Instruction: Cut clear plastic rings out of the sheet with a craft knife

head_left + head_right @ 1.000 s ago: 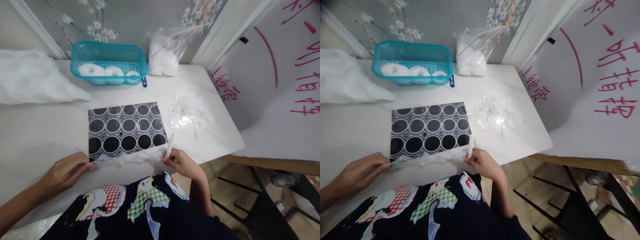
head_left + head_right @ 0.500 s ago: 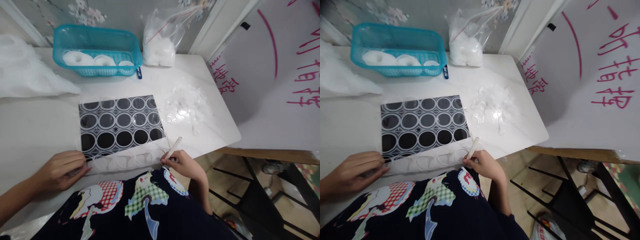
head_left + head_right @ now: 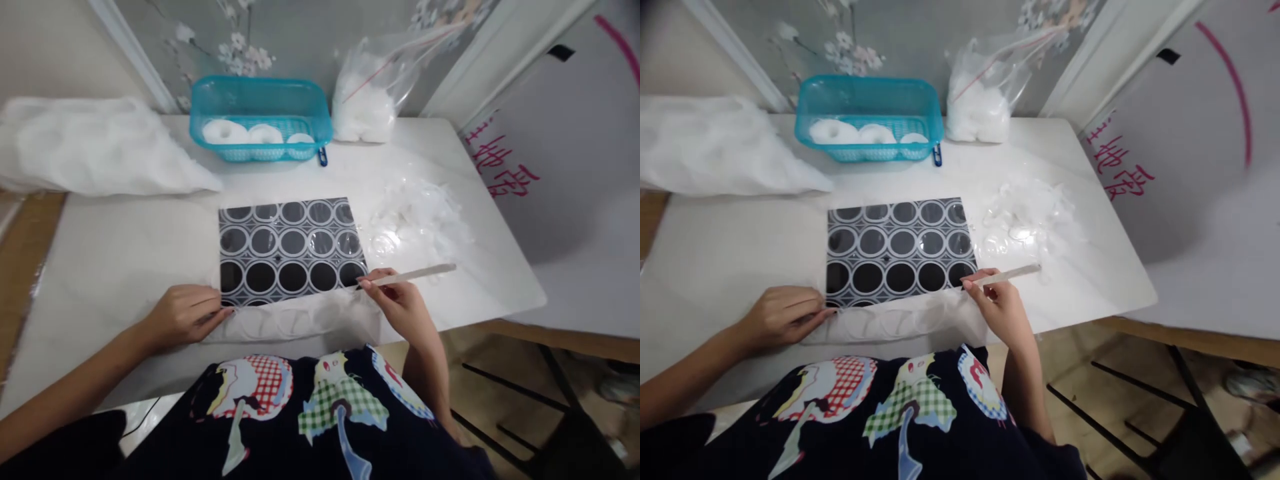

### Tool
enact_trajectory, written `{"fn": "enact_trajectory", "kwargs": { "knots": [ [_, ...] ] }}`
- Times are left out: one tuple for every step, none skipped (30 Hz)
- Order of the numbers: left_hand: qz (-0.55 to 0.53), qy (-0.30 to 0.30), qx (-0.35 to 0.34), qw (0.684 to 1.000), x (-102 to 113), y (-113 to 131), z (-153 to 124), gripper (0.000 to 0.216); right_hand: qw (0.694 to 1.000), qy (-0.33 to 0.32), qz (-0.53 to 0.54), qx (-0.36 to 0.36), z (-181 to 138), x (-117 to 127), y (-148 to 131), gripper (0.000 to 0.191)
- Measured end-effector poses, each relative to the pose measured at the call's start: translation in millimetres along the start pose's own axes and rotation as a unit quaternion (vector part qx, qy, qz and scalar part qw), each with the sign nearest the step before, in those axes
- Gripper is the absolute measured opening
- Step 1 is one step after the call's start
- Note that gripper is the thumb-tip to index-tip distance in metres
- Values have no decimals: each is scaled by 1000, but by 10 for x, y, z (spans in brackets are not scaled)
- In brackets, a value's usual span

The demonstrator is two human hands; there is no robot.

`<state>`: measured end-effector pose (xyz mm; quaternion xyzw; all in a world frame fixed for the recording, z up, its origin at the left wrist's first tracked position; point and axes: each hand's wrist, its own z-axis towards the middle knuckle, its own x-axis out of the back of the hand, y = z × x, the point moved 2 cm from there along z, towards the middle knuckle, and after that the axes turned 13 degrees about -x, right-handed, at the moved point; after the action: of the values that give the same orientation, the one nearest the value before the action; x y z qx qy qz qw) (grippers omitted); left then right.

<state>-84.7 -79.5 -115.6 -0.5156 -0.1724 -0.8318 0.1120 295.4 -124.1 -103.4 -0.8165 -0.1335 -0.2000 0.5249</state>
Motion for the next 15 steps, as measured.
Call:
{"fn": "enact_trajectory", "kwargs": {
  "knots": [
    [13, -12, -29, 999, 33, -18, 12, 31, 1000, 8, 12, 13, 57, -62, -69, 30],
    [31, -21, -55, 998, 62, -38, 24, 30, 999, 3, 20, 26, 118, -143, -151, 29],
    [50, -24, -72, 996, 84, -63, 37, 29, 999, -11, 23, 37, 183, -244, -243, 29],
    [70, -17, -74, 995, 99, -95, 48, 29, 998, -26, 21, 50, 249, -359, -343, 28],
    [78, -8, -73, 994, 103, -129, 57, 27, 997, -41, 15, 64, 314, -486, -448, 26],
    [78, 5, -65, 995, 98, -167, 62, 24, 995, -57, 5, 79, 377, -622, -553, 23],
    [73, 26, -54, 996, 89, -208, 63, 21, 993, -72, -4, 96, 437, -763, -656, 20],
    [69, 49, -39, 996, 77, -251, 58, 17, 990, -86, -11, 115, 493, -905, -752, 17],
    [66, 69, -24, 995, 64, -293, 48, 12, 986, -100, -12, 133, 544, -1046, -839, 15],
    [64, 84, -12, 994, 52, -333, 33, 7, 982, -114, -9, 149, 592, -1181, -914, 14],
    [62, 92, -4, 994, 42, -368, 12, 5, 979, -124, -2, 162, 637, -1307, -976, 13],
    [60, 93, 1, 994, 34, -396, -13, 7, 976, -131, 6, 172, 679, -1423, -1023, 13],
    [56, 90, 2, 994, 27, -419, -42, 11, 975, -135, 13, 178, 718, -1527, -1054, 14],
    [50, 84, 2, 995, 21, -435, -74, 14, 973, -138, 17, 182, 752, -1619, -1071, 16],
    [43, 78, 1, 996, 14, -444, -107, 17, 973, -142, 19, 182, 781, -1697, -1075, 18]
  ]
}}
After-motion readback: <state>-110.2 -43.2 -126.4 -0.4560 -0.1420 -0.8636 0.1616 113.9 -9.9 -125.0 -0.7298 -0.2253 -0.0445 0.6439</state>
